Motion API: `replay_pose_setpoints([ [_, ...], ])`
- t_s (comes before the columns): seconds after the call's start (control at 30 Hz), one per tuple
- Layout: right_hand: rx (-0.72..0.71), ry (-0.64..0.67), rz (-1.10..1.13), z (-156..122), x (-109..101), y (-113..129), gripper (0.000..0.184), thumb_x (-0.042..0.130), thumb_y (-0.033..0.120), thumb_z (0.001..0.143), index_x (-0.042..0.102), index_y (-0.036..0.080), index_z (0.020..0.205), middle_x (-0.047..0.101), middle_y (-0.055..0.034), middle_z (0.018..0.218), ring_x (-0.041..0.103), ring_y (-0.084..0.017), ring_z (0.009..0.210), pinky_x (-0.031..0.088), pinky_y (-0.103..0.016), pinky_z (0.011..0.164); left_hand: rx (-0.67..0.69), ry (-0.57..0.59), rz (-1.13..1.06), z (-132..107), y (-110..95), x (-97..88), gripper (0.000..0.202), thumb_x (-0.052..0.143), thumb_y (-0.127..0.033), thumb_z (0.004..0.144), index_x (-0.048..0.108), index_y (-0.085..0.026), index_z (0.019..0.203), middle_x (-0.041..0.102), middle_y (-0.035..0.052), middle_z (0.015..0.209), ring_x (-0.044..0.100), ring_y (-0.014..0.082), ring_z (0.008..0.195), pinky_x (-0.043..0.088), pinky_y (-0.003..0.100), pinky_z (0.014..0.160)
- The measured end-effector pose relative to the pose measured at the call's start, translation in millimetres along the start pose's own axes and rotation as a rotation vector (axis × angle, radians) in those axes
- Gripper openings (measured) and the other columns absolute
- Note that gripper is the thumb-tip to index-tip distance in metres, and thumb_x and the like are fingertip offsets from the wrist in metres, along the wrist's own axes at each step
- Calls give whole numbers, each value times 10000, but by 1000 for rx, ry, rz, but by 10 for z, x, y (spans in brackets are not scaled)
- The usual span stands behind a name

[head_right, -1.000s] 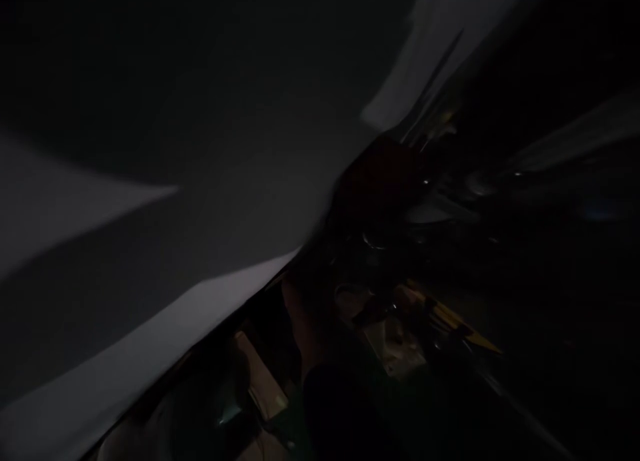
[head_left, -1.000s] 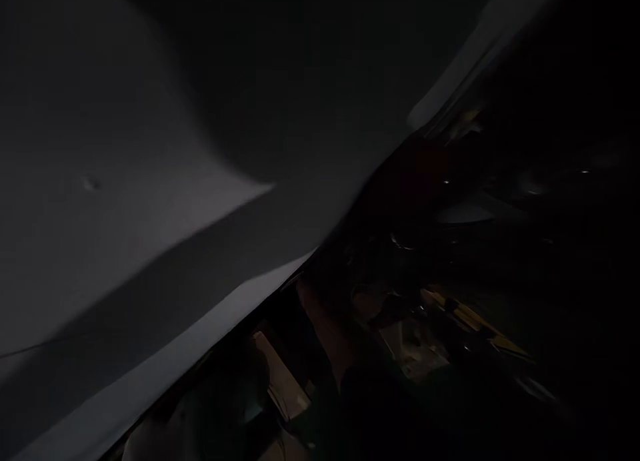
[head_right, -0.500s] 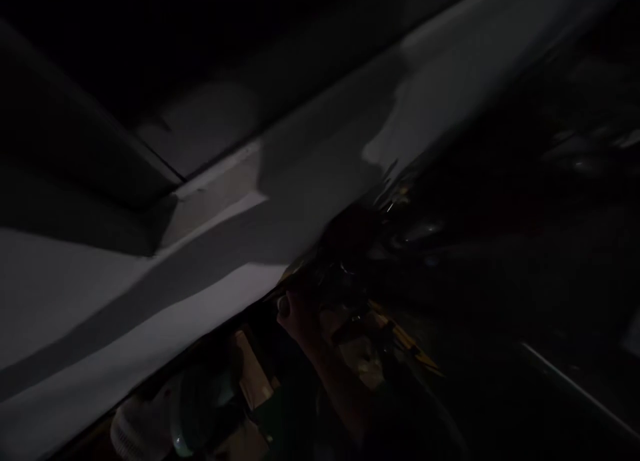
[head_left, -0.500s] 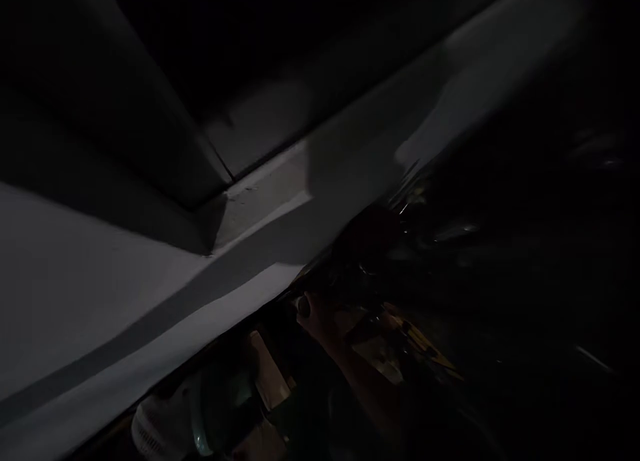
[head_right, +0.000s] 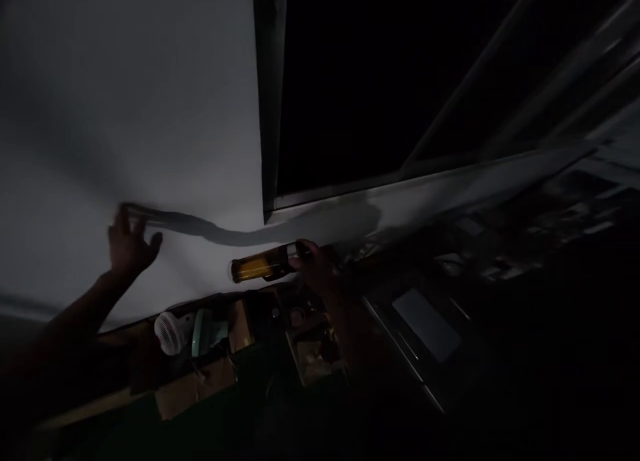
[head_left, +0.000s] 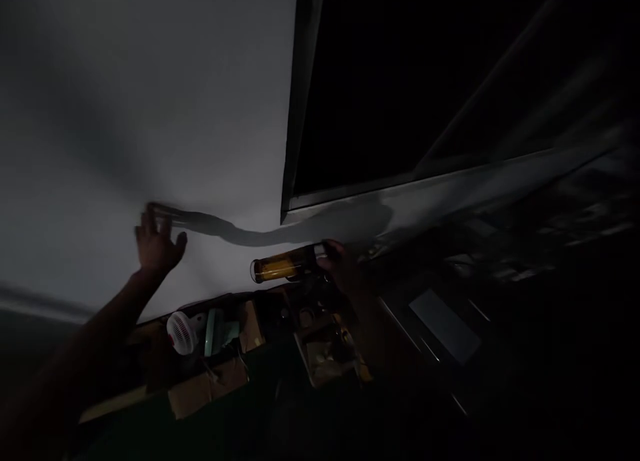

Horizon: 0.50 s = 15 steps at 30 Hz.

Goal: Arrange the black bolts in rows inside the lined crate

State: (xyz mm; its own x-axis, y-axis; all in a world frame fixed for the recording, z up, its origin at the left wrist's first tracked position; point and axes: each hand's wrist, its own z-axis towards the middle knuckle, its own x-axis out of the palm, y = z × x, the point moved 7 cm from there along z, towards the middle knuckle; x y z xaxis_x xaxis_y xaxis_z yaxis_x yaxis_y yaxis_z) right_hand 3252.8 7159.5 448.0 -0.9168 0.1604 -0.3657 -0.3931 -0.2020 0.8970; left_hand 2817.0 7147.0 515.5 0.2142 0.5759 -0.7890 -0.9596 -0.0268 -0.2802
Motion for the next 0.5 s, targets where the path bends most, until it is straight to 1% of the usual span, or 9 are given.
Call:
replay_pose_setpoints([
  [0.07,-64,15,0,-346,9,490,566,692,406,662,597,178,1171,671,-72,1064,620,-243,973,494,-390,876,-39,260,-206,-369,-262,87,611,554,-470,848,520,-56,1296,449,192,1451,432,337,1321,380,447,1064],
  [0.1,-111,25,-5,-548,40,703,572,699,412,663,594,178,1175,663,-72,1091,615,-239,990,489,-382,888,31,402,-315,-606,-491,103,630,553,-500,840,509,-111,1334,527,157,1392,510,312,1256,435,402,1016],
  [0.13,-162,37,-14,-763,86,891,574,708,416,662,595,177,1171,654,-74,1117,608,-237,1013,482,-374,902,130,481,-407,-854,-733,49,646,563,-513,826,495,-154,1359,540,129,1387,531,298,1236,449,382,1002],
  [0.2,-236,62,-41,-1205,199,1167,557,721,415,659,608,173,1148,645,-74,1136,597,-234,1045,470,-362,921,309,566,-575,-1353,-1147,-147,670,621,-498,781,494,-188,1361,516,108,1416,494,293,1276,424,376,1033],
  [0.27,-244,100,-84,-1637,324,1311,540,725,404,660,619,173,1137,650,-70,1114,601,-229,1035,471,-352,909,354,696,-740,-1824,-1391,-299,713,684,-485,729,488,-198,1351,594,98,1325,566,273,1187,464,363,983],
  [0.33,-211,136,-145,-2049,420,1363,520,718,393,669,624,183,1135,654,-64,1095,610,-222,1010,478,-344,878,318,834,-837,-2246,-1486,-374,769,738,-480,673,481,-196,1341,666,81,1199,627,261,1072,509,361,913],
  [0.37,-203,162,-184,-2249,457,1375,513,718,387,672,625,191,1137,652,-60,1098,611,-220,1009,478,-341,871,297,878,-872,-2438,-1497,-398,791,755,-470,652,477,-193,1339,678,76,1170,636,263,1053,520,363,897],
  [0.4,-207,189,-229,-2444,486,1385,516,724,380,668,626,198,1140,648,-58,1110,609,-220,1015,475,-340,873,281,896,-901,-2615,-1494,-419,803,764,-456,638,477,-190,1339,676,77,1175,630,275,1072,524,372,901],
  [0.5,-270,282,-393,-2981,552,1389,587,754,374,648,604,202,1188,632,-64,1144,596,-227,1042,457,-349,904,282,880,-977,-3088,-1469,-471,800,762,-388,629,481,-185,1350,633,108,1262,556,335,1206,503,430,967],
])
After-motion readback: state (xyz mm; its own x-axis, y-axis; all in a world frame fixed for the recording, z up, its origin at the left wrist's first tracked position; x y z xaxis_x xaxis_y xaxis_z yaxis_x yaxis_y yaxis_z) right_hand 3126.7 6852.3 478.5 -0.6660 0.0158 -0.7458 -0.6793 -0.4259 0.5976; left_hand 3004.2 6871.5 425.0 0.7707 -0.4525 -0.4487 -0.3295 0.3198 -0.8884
